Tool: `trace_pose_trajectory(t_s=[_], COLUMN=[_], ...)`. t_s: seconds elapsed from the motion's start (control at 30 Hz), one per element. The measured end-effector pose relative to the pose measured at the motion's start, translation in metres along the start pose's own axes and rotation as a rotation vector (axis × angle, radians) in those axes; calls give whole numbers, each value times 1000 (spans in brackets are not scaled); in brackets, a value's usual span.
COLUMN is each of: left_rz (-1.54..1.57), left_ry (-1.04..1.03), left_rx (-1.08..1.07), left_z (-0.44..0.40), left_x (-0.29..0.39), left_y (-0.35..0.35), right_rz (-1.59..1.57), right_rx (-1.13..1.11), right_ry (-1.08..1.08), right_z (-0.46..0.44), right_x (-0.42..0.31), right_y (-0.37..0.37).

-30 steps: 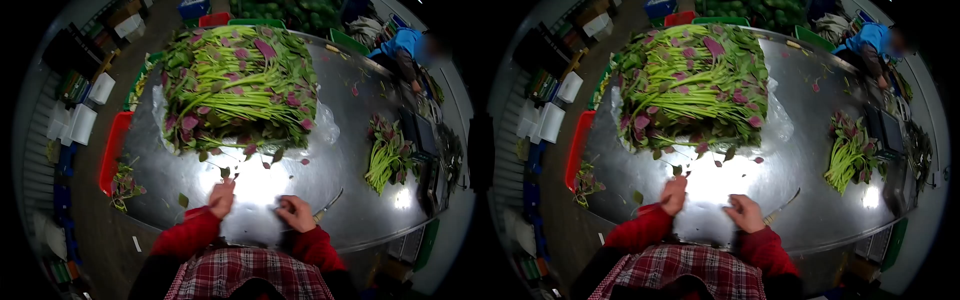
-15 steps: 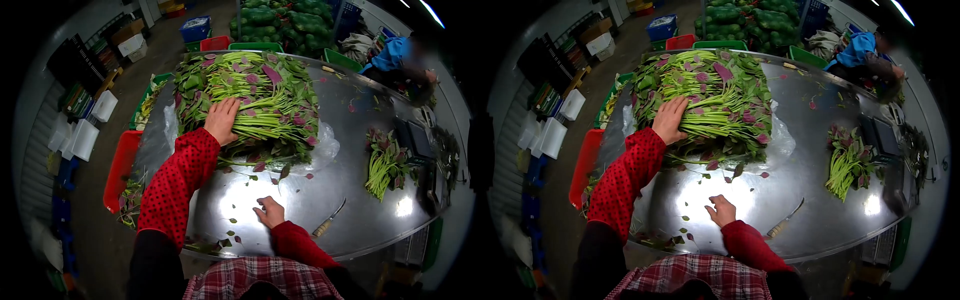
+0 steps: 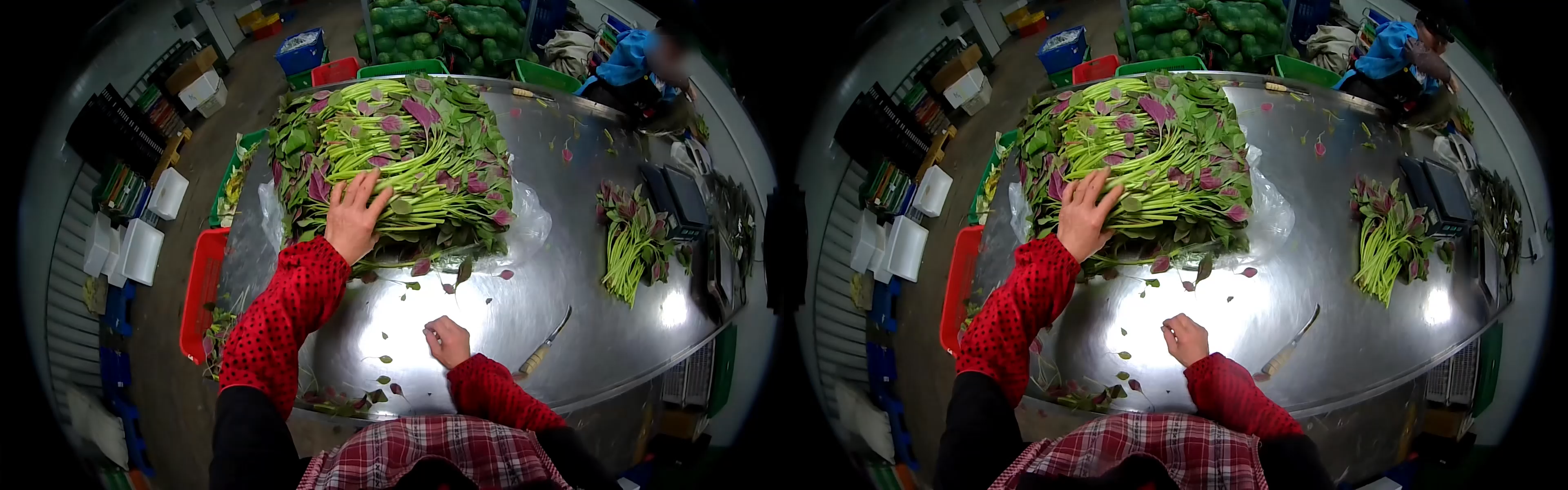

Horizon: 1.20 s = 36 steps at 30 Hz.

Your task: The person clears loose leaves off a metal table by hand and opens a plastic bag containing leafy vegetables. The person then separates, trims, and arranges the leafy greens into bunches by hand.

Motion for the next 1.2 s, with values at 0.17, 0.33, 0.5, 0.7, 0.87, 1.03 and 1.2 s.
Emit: trace_pose_trajectory(t_s=[0.17, 0.33, 0.5, 0.7, 0.87, 1.03, 1.2], left_rz=[85, -160, -196, -29, 43, 119, 430], left_ry=[36, -252, -136, -64, -88, -7, 614], left_rx=[96, 116, 108, 157, 217, 101, 75], left_z=[5, 19, 9, 26, 56, 98, 115], left_x=[-2, -6, 5, 2, -4, -10, 12], left_y=[-10, -20, -16, -25, -17, 20, 91], right_rz=[-13, -18, -10, -51, -42, -50, 88], right_rx=[8, -3, 0, -3, -4, -137, -106], right_ry=[0, 2, 11, -25, -5, -87, 190], right_z=[0, -1, 0, 0, -1, -5, -99], right_x=[1, 2, 2, 3, 1, 2, -17], right_y=[2, 1, 2, -1, 3, 7, 54])
Point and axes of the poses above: each hand's wrist, its own z-axis away from the middle knuckle, its own y-axis out of the back of the hand, x = y × z, the point moved 1 cm from there along -z, towards the middle knuckle, and after that the axes turned 5 degrees about x, right-handed, at the moved point
